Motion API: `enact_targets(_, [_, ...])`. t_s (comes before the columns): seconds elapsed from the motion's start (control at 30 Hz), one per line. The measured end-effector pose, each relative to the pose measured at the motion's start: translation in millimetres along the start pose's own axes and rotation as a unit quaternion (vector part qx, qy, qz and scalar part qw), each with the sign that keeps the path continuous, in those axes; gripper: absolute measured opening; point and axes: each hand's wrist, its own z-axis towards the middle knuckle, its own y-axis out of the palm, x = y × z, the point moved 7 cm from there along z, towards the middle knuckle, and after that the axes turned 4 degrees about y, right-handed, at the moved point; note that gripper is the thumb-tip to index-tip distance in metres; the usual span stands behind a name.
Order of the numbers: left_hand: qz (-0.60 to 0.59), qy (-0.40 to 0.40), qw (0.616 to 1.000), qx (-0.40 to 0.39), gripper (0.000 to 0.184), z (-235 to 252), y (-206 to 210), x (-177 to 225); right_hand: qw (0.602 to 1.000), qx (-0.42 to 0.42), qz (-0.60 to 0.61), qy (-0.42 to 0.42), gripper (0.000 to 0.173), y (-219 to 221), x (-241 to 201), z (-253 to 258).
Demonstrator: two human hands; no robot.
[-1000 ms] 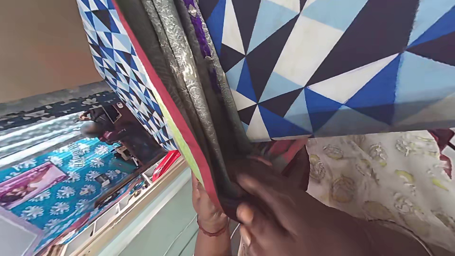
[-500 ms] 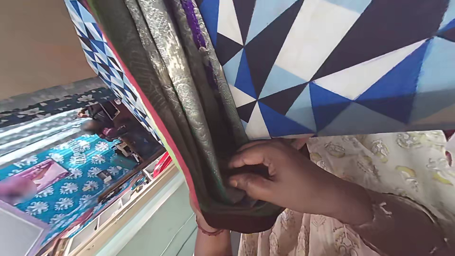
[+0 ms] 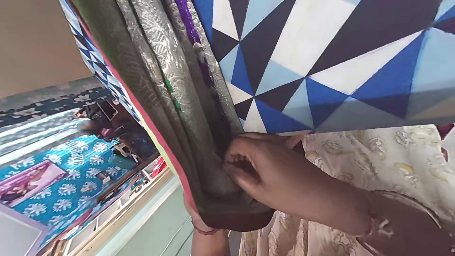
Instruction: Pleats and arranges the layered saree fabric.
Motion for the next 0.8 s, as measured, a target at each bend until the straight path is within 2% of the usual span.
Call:
enact_targets(0.1, [-0.005,0.005,1.000,-0.026,0.035,-1.4,3.0,2.7,0.994,0.074,-0.077,-0.012,0.009,0.1,-3.6,-1.5])
enact_targets(0.2, [-0.111,-0.036,0.993,-0.012,0.033,-2.6,4.0,-2.1,0.983,0.126,-0.131,-0.039,0.009,2.5,-5.5,-1.1])
enact_targets(0.27, [-0.131,-0.065,0.989,-0.017,0.036,-5.6,1.8,-1.7,0.977,0.140,-0.148,-0.060,0.005,2.5,-9.4,-1.9])
enact_targets(0.33, [-0.106,-0.050,0.992,-0.046,0.040,-11.4,-5.9,-4.5,0.974,0.142,-0.153,-0.084,0.005,2.8,-12.7,-2.4])
enact_targets(0.37, [-0.133,-0.056,0.988,-0.047,0.038,-10.4,-1.9,-3.7,0.975,0.140,-0.148,-0.093,0.006,3.6,-13.0,-2.0])
enact_targets(0.5, [-0.265,-0.116,0.957,0.023,0.033,7.0,36.7,5.9,0.979,0.135,-0.112,-0.105,0.003,5.6,-9.8,-0.8])
enact_targets(0.6, [-0.263,-0.112,0.958,0.021,0.034,10.1,39.2,5.8,0.986,0.131,-0.059,-0.084,0.007,4.7,-3.5,-0.7])
enact_targets(0.7, [-0.243,-0.106,0.964,0.029,0.032,15.0,38.5,6.1,0.992,0.095,0.087,-0.016,0.017,1.7,9.8,-0.9])
enact_targets(0.8, [-0.226,-0.080,0.971,0.018,0.032,23.1,44.6,8.8,0.977,0.130,0.171,-0.014,0.025,-6.4,10.6,-12.4])
